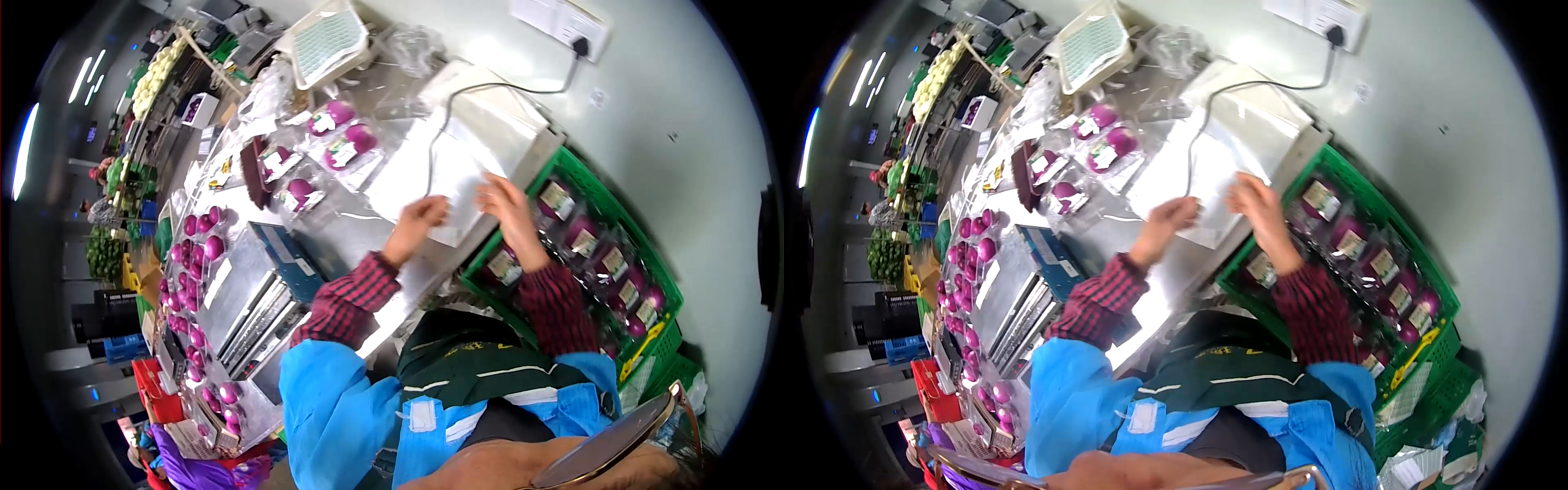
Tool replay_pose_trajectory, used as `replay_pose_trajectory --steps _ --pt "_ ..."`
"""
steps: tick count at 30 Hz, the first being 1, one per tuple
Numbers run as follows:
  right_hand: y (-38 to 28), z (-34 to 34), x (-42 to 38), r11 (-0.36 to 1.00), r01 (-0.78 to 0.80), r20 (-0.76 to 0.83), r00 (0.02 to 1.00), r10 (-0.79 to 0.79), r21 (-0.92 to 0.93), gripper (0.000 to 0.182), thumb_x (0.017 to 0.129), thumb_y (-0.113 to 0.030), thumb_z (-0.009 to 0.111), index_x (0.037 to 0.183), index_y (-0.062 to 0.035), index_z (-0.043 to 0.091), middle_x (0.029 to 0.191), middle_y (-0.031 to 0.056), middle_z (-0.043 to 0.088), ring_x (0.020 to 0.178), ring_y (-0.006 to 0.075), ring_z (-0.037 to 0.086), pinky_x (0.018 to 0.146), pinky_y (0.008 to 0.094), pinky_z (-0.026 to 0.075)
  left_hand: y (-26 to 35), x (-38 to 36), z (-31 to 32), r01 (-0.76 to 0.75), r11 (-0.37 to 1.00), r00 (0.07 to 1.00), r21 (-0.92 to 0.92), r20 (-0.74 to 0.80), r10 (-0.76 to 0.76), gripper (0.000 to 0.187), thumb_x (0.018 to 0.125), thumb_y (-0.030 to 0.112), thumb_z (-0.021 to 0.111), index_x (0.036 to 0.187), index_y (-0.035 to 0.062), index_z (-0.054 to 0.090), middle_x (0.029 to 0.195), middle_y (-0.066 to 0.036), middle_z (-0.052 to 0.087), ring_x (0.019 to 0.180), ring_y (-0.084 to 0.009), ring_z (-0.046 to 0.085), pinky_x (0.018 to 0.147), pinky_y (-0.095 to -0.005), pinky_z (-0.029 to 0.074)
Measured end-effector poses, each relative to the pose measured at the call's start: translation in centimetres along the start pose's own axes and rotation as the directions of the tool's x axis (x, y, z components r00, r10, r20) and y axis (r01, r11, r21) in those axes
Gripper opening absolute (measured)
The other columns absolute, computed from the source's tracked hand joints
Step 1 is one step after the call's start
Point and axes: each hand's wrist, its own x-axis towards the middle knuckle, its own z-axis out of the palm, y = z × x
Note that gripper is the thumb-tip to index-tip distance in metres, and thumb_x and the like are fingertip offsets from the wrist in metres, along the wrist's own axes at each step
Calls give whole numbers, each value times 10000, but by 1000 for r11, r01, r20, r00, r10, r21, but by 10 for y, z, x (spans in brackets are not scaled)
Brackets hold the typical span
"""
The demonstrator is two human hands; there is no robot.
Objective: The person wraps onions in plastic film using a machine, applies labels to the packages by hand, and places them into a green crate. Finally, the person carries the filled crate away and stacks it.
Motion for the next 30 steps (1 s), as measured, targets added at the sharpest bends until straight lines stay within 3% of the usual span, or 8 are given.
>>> replay_pose_trajectory --steps 4,7,10,12,16,18,23,30 --pt "89 125 131 987 -158 133 980 151 43 316 912 -237 557 1117 -2 511 877 70 613 780 166 629 687 277 509 -22 37 -188 -93 786 820 611 -400 408 351 881 233 608 1101 -40 594 977 -144 665 876 -188 634 796 -300 486" --pt "161 171 196 984 -130 -3 991 130 -124 353 871 -280 612 1058 10 538 905 94 601 744 218 624 666 329 505 -28 55 -291 159 480 757 863 -419 502 404 856 300 582 1117 -8 586 1035 -214 633 952 -348 618 831 -393 476" --pt "186 208 209 829 54 -210 956 -203 -557 401 816 -321 670 991 21 560 946 130 577 795 270 591 729 379 477 -52 78 -362 210 352 785 912 -372 495 449 859 363 549 1145 18 570 1061 -208 624 962 -381 595 844 -430 459" --pt "186 233 197 824 209 -406 789 -460 -527 429 771 -351 705 939 23 578 981 165 559 886 294 546 813 383 435 -64 88 -392 136 366 902 921 -268 340 474 875 397 525 1155 16 561 1063 -213 625 998 -385 586 866 -438 452" --pt "194 280 211 969 179 -551 799 -243 -168 423 767 -309 714 983 8 533 943 153 554 902 257 527 812 359 420 -49 94 -395 88 486 974 869 -178 142 530 783 480 645 1008 0 642 857 -152 675 819 -279 649 724 -355 490" --pt "195 284 225 994 99 -663 742 -100 -39 411 771 -281 709 999 -3 509 926 138 554 870 248 527 789 363 426 -34 98 -394 105 315 992 943 -120 26 638 713 547 681 1006 -19 654 881 -188 670 840 -294 648 765 -364 487" --pt "165 261 211 961 271 -562 803 -197 50 418 765 -228 709 1058 -14 500 981 126 551 907 226 537 815 347 434 -39 91 -415 -4 505 973 863 121 -199 400 851 340 642 908 -56 655 739 -68 651 715 -104 559 664 -273 449" --pt "-30 83 34 887 434 -304 876 -375 158 319 855 -121 630 1138 -27 517 1151 105 530 1058 206 538 907 335 458 9 17 -386 264 751 959 605 -250 -136 433 913 410 544 917 -18 607 751 10 559 634 -69 492 533 -214 393"
